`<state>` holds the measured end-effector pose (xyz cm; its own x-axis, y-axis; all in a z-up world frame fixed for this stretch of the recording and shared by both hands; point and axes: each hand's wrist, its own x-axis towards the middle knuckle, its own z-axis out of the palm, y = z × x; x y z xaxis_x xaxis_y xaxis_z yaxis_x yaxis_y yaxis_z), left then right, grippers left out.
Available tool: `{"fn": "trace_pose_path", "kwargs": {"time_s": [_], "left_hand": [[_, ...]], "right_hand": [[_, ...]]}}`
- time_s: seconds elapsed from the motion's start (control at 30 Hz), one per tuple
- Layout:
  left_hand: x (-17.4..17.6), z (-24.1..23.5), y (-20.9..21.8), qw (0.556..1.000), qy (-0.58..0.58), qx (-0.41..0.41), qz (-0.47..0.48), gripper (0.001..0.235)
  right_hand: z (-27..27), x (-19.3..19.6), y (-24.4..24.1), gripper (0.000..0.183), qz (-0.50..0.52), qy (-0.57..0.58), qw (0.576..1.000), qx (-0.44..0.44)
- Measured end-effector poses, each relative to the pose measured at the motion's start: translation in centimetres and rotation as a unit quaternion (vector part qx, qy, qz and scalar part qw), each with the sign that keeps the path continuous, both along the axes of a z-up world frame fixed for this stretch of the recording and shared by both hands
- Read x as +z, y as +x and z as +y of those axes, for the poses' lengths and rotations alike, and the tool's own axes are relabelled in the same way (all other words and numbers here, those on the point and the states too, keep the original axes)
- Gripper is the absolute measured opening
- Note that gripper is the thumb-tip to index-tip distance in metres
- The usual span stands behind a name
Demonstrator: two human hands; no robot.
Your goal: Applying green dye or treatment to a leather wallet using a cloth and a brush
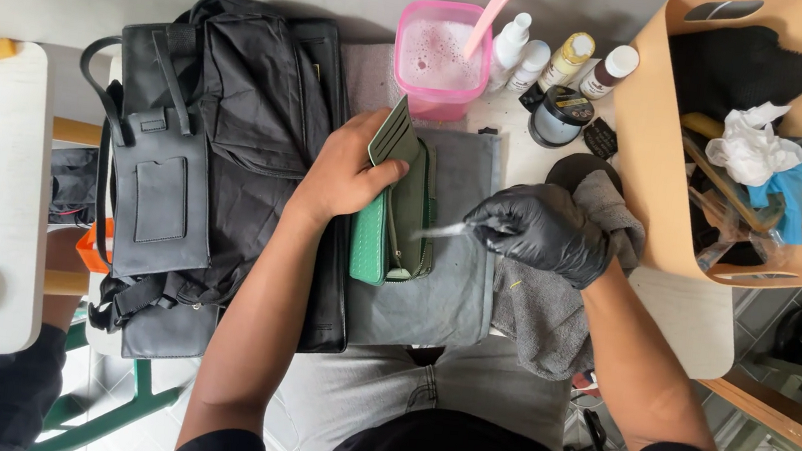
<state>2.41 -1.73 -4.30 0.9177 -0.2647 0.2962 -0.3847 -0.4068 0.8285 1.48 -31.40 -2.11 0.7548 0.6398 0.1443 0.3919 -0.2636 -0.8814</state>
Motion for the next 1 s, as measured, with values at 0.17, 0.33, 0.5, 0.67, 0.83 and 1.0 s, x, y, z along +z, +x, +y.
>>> {"fn": "trace_pose_path", "kwargs": {"time_s": [0.17,0.33,0.5,0.67,0.83,1.0], "left_hand": [[0.7,-0.5,0.0,1.0,0.026,0.004,0.001,0.037],[0.7,-0.8,-0.3,0.999,0.036,0.011,0.011,0.039],[1.0,-0.7,-0.3,0.999,0.044,0.015,0.012,0.039],[0.6,-0.6,-0.4,0.999,0.042,0.016,0.014,0.038],[-0.1,-0.6,-0.3,0.999,0.047,0.017,0.015,0.04],[0.3,-0.5,-0.5,0.999,0.041,0.018,0.019,0.039]], "right_hand": [[-0.4,-1.1,0.4,0.018,-0.106,-0.093,0.989,-0.053],[-0.6,-1.7,0.7,0.023,-0.117,-0.092,0.985,-0.089],[-0.6,-1.8,1.1,0.029,-0.049,-0.133,0.989,-0.046],[0.0,-0.7,0.3,0.019,-0.033,-0.158,0.985,-0.053],[-0.4,-1.4,0.6,0.015,-0.08,-0.198,0.964,-0.158],[-0.3,-1.2,1.1,0.023,0.057,-0.098,0.993,-0.022]]}}
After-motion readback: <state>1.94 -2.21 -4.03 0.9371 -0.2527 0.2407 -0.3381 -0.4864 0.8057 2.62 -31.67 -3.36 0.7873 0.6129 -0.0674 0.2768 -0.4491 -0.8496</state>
